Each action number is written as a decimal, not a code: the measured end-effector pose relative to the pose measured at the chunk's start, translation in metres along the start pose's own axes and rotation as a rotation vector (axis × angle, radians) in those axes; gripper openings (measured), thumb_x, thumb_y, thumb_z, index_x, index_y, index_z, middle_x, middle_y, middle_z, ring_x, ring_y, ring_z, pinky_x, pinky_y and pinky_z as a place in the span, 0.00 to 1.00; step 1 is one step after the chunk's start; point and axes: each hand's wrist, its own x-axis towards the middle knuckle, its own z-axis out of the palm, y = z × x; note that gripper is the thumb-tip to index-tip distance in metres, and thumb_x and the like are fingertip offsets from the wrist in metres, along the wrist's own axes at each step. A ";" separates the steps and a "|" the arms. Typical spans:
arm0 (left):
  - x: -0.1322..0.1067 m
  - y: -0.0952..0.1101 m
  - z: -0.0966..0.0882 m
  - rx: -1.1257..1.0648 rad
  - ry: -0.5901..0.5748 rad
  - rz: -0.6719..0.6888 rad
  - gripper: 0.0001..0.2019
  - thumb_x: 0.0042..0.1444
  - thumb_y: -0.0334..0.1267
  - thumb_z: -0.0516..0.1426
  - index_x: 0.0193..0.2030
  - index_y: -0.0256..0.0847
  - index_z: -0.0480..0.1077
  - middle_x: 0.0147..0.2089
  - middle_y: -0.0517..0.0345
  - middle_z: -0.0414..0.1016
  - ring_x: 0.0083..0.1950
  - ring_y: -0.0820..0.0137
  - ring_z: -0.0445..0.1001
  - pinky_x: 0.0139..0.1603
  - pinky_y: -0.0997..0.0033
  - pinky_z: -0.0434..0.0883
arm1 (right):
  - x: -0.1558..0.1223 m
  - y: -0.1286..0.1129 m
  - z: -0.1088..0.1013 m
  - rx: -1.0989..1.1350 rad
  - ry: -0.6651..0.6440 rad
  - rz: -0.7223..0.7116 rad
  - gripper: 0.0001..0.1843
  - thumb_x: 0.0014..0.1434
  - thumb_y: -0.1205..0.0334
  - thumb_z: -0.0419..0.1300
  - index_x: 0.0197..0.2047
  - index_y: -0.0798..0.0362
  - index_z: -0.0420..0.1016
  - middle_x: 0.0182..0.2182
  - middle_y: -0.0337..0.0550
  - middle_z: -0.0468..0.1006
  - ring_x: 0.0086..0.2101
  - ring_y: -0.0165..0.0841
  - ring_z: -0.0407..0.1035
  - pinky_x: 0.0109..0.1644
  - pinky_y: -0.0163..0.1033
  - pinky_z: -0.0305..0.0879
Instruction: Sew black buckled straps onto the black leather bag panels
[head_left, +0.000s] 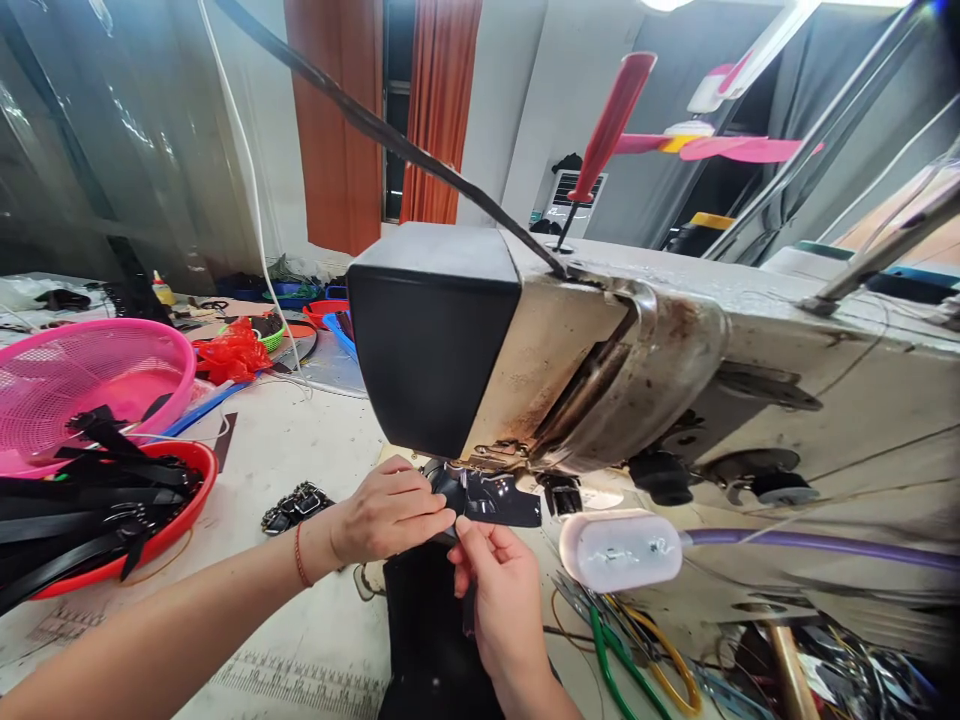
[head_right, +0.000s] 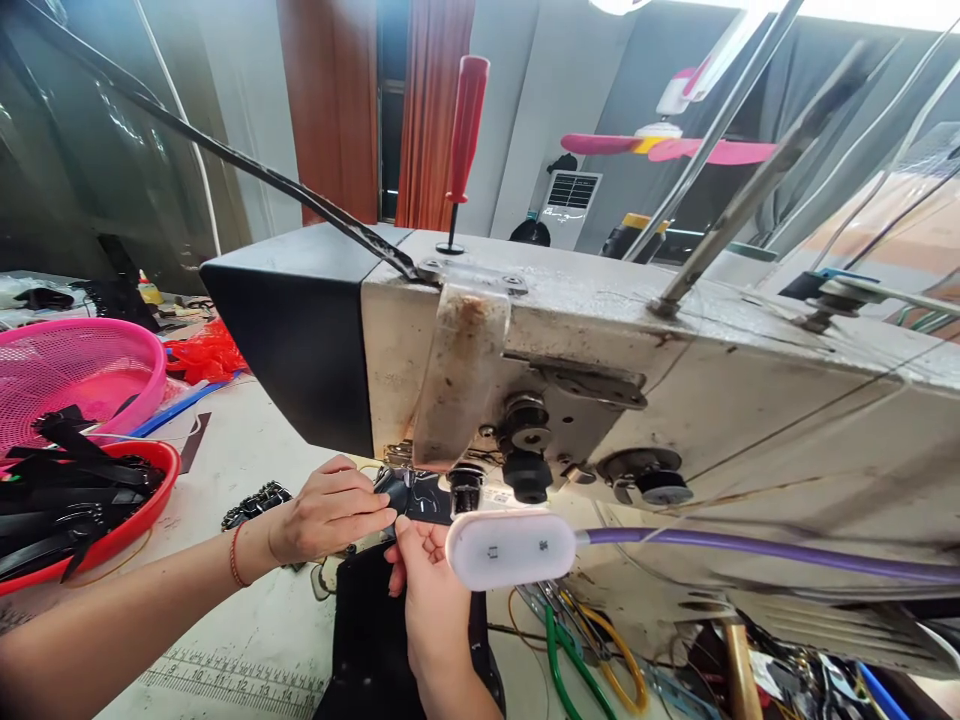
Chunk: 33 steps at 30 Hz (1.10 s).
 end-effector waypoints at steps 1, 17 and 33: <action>0.001 -0.001 0.000 0.012 -0.001 0.012 0.07 0.60 0.30 0.57 0.41 0.43 0.74 0.37 0.59 0.81 0.36 0.72 0.75 0.39 0.68 0.66 | 0.001 0.000 0.000 -0.004 0.007 -0.012 0.23 0.44 0.44 0.70 0.23 0.56 0.71 0.17 0.38 0.72 0.15 0.22 0.57 0.19 0.29 0.52; 0.002 -0.009 0.010 0.106 0.016 0.032 0.08 0.61 0.27 0.56 0.46 0.35 0.72 0.37 0.58 0.80 0.37 0.71 0.73 0.39 0.67 0.65 | 0.006 -0.008 0.006 0.081 0.065 -0.052 0.22 0.44 0.45 0.70 0.26 0.57 0.72 0.17 0.37 0.72 0.17 0.23 0.58 0.22 0.31 0.55; 0.011 0.019 0.019 0.247 0.059 -0.195 0.08 0.61 0.27 0.55 0.46 0.34 0.71 0.32 0.56 0.77 0.34 0.69 0.71 0.37 0.65 0.66 | 0.002 -0.003 -0.028 0.034 0.029 -0.031 0.18 0.49 0.49 0.69 0.29 0.57 0.74 0.20 0.38 0.75 0.18 0.26 0.62 0.25 0.33 0.59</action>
